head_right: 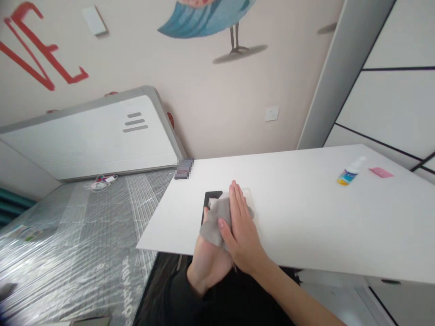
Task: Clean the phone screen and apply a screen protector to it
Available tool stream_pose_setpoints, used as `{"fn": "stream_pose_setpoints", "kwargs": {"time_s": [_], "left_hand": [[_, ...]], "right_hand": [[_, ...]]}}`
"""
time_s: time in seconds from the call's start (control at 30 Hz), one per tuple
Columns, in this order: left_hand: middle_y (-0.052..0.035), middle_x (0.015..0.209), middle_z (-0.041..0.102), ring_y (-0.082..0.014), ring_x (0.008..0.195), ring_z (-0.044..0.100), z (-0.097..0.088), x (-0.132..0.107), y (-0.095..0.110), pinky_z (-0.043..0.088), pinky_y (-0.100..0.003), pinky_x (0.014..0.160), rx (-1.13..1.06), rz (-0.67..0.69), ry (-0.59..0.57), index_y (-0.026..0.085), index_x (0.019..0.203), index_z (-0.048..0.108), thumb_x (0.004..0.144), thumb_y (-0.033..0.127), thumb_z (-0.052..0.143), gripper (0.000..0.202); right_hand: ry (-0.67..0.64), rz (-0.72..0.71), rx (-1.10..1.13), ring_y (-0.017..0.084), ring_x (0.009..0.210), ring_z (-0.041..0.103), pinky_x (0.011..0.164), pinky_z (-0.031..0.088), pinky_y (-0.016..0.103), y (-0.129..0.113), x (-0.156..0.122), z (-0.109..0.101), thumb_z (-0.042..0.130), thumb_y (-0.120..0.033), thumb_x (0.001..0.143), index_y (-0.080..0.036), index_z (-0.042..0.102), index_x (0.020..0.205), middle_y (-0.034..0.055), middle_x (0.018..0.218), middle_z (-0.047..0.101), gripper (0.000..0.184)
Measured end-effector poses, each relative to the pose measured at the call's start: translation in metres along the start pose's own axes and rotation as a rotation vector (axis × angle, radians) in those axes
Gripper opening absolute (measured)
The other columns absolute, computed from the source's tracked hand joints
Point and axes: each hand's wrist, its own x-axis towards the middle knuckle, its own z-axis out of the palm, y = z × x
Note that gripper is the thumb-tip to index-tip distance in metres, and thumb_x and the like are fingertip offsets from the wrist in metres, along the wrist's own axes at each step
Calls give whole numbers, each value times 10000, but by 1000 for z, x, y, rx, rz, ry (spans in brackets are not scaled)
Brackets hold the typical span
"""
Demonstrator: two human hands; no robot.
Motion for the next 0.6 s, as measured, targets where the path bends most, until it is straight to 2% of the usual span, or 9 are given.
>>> {"fn": "stream_pose_setpoints", "kwargs": {"time_s": [0.1,0.2,0.27,0.33,0.4,0.5,0.6], "left_hand": [[-99,1500,629,-245,1519,441,10,1,15,303,-346,1281,70,-24,37,135,1334,699,1061,636,222,744],[-150,1477,636,-278,1539,407,14,-1,12,279,-369,1291,160,-37,49,101,1358,677,1034,686,284,775],[-119,1525,601,-247,1559,372,14,-4,-2,266,-359,1295,213,7,10,152,1447,611,1058,608,343,656],[-46,1583,553,-190,1573,339,13,-8,-15,249,-337,1301,251,65,-24,251,1534,519,1085,462,386,514],[-9,1599,537,-155,1578,322,13,-8,-20,231,-327,1307,259,62,-24,291,1556,485,1100,407,346,491],[-58,1544,595,-189,1569,346,14,-3,-12,230,-321,1307,214,-5,6,197,1464,605,1086,561,267,624],[-106,1460,665,-234,1541,405,13,2,-3,253,-327,1298,179,-18,35,138,1382,673,1053,636,313,697]], "right_hand": [[11,22,49,318,1638,15,1314,137,634,-15,-16,5,322,-339,1098,-316,-152,1667,28,1785,-59,741],[-22,66,151,315,1637,-15,1314,105,629,-16,-22,3,336,-409,1095,-286,-128,1675,42,1783,-81,753],[-10,119,250,281,1640,4,1322,86,584,-10,-14,-2,321,-465,1095,-272,-55,1688,48,1786,-31,728],[26,159,338,233,1641,45,1331,81,525,-3,-4,-6,272,-492,1099,-271,29,1694,41,1787,52,679],[77,177,377,202,1639,62,1334,82,496,-2,-1,-4,232,-480,1104,-285,61,1692,22,1785,84,642],[134,157,285,214,1640,-6,1331,84,533,-6,-15,8,243,-425,1106,-321,-40,1685,-6,1788,-18,653],[125,51,97,287,1638,-18,1323,107,590,-4,-28,12,268,-359,1094,-308,-108,1678,7,1783,-76,696]]}}
